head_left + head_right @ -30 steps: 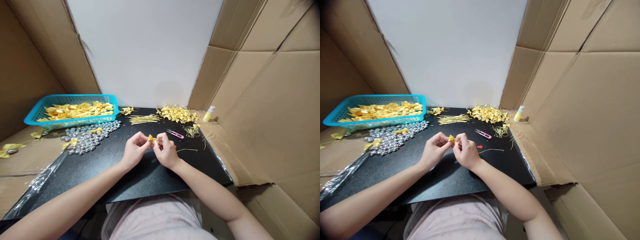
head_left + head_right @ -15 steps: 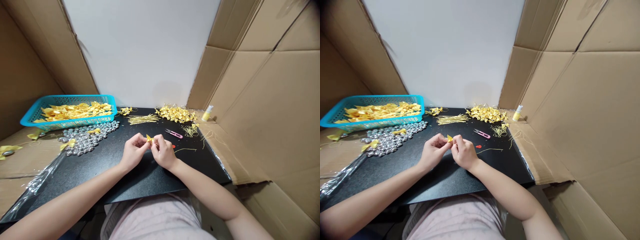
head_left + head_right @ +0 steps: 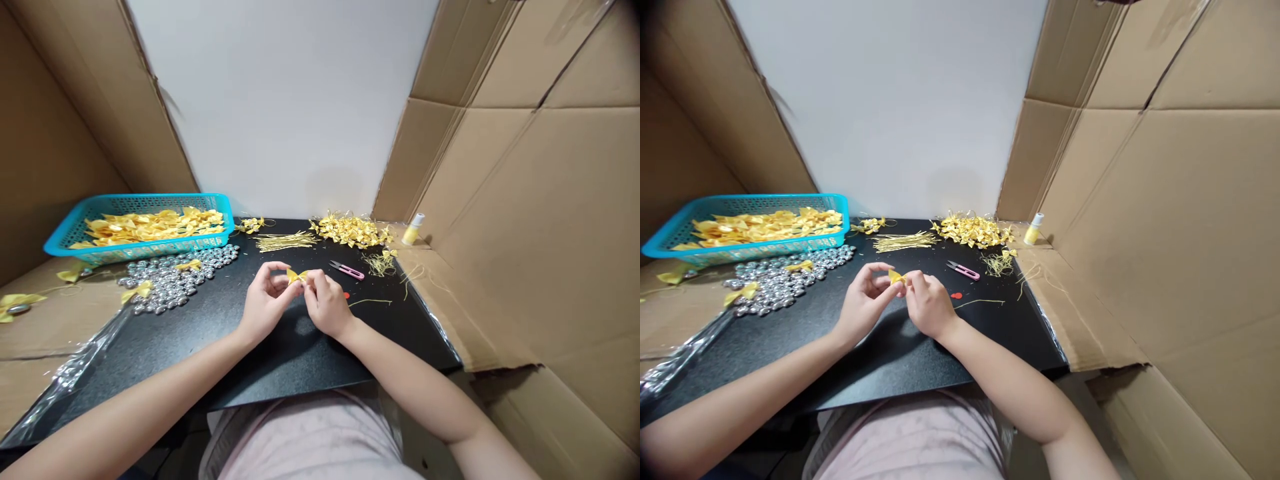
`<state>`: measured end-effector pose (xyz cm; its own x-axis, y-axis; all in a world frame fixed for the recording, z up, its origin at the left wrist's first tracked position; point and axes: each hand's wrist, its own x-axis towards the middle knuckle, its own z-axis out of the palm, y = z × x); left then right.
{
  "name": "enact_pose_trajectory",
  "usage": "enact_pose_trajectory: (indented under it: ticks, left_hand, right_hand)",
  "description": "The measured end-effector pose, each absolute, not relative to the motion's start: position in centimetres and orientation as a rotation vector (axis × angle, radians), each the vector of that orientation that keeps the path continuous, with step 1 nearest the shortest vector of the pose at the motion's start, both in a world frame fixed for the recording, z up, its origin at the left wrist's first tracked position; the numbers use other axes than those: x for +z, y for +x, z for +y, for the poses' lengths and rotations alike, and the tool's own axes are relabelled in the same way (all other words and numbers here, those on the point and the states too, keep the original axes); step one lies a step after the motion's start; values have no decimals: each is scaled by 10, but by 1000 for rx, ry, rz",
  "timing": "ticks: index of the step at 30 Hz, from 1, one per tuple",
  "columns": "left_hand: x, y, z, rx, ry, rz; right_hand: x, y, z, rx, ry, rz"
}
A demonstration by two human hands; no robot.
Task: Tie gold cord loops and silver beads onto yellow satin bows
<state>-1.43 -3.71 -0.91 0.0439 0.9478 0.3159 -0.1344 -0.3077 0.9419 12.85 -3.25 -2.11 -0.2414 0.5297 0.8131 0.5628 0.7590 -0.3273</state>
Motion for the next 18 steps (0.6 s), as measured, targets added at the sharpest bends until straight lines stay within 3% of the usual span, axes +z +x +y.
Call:
enact_pose_trajectory:
  ticks: [5, 18]
  left_hand:
    - [-10, -15, -39, 1488, 1486, 928]
    - [-23, -26, -43, 1684, 2217, 1076]
  right_hand:
    - [-21, 130, -33, -206, -769, -1909]
    - [-19, 128, -39, -253, -686, -1869]
